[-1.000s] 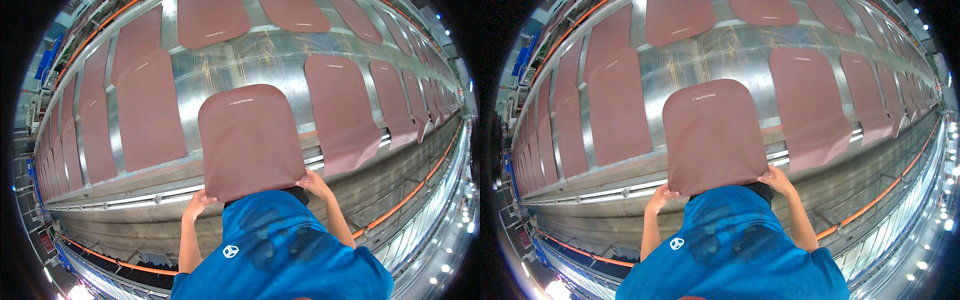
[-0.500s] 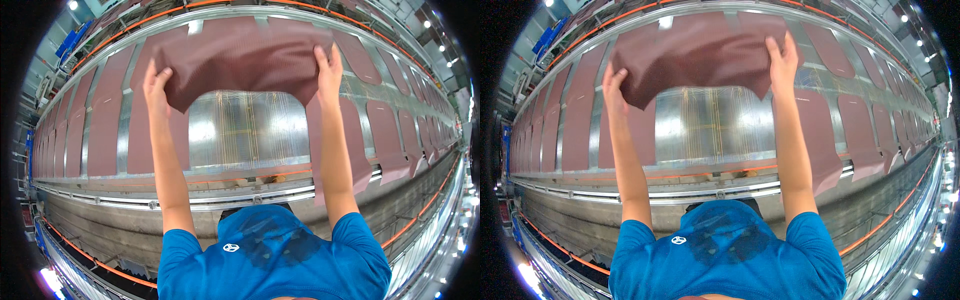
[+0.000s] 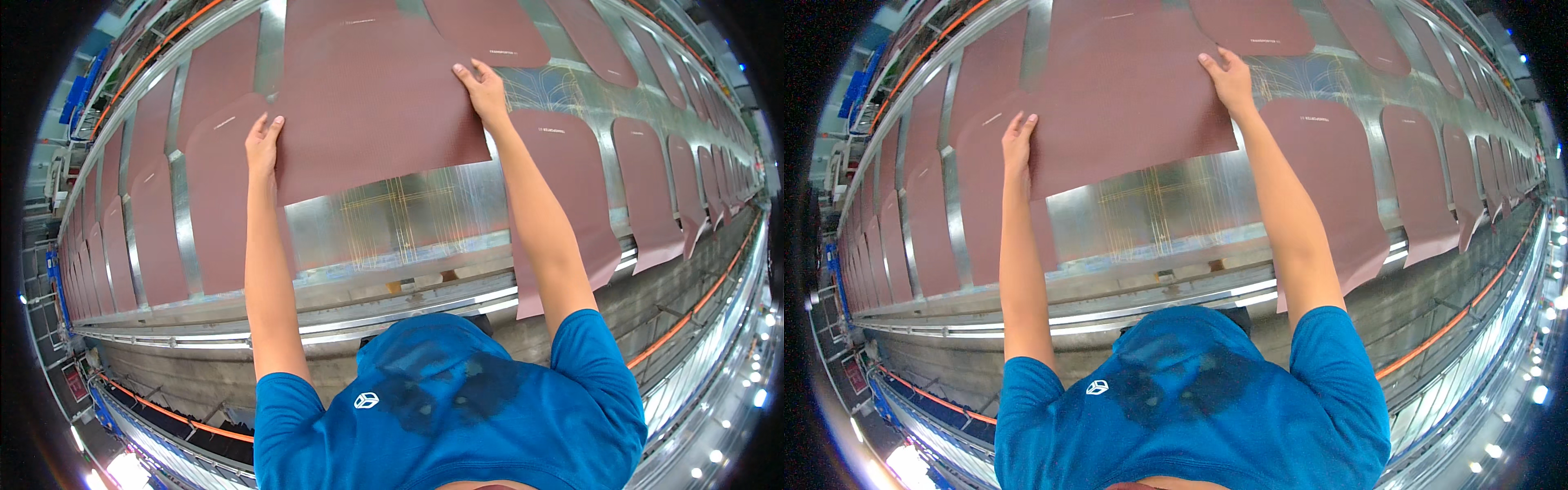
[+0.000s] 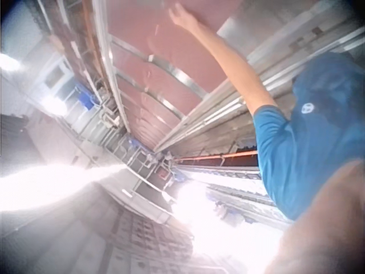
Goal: The person places maroon seat cushions onto a metal assembly line frame, aligning them with existing rows. They walk along the line, pick up cushions, and position them on the frame, occasionally adjusting their placement.
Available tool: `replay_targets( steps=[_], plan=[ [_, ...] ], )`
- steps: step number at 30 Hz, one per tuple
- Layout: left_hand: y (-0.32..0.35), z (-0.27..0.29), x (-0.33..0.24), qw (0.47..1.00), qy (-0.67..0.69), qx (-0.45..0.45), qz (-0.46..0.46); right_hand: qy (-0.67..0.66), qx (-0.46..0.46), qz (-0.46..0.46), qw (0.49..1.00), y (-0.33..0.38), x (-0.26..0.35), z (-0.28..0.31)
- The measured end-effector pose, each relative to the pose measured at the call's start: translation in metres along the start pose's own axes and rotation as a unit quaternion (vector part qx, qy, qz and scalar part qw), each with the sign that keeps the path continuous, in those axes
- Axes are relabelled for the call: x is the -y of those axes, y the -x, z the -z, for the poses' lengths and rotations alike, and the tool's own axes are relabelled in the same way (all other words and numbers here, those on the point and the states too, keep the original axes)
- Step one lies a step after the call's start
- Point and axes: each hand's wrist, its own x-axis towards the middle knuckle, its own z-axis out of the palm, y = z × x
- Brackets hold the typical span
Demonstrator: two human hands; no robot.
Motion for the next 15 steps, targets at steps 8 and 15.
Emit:
replay_targets(
  steps=[8,15],
  plan=[
    [0.049,0.022,0.109,0.937,-0.165,0.084,0.297,0.105,0.121,-0.276,0.948,0.088,-0.094,0.038],
    [0.107,0.058,0.147,0.936,-0.226,0.051,0.266,0.166,0.164,-0.337,0.912,0.174,-0.097,0.081]
  ],
)
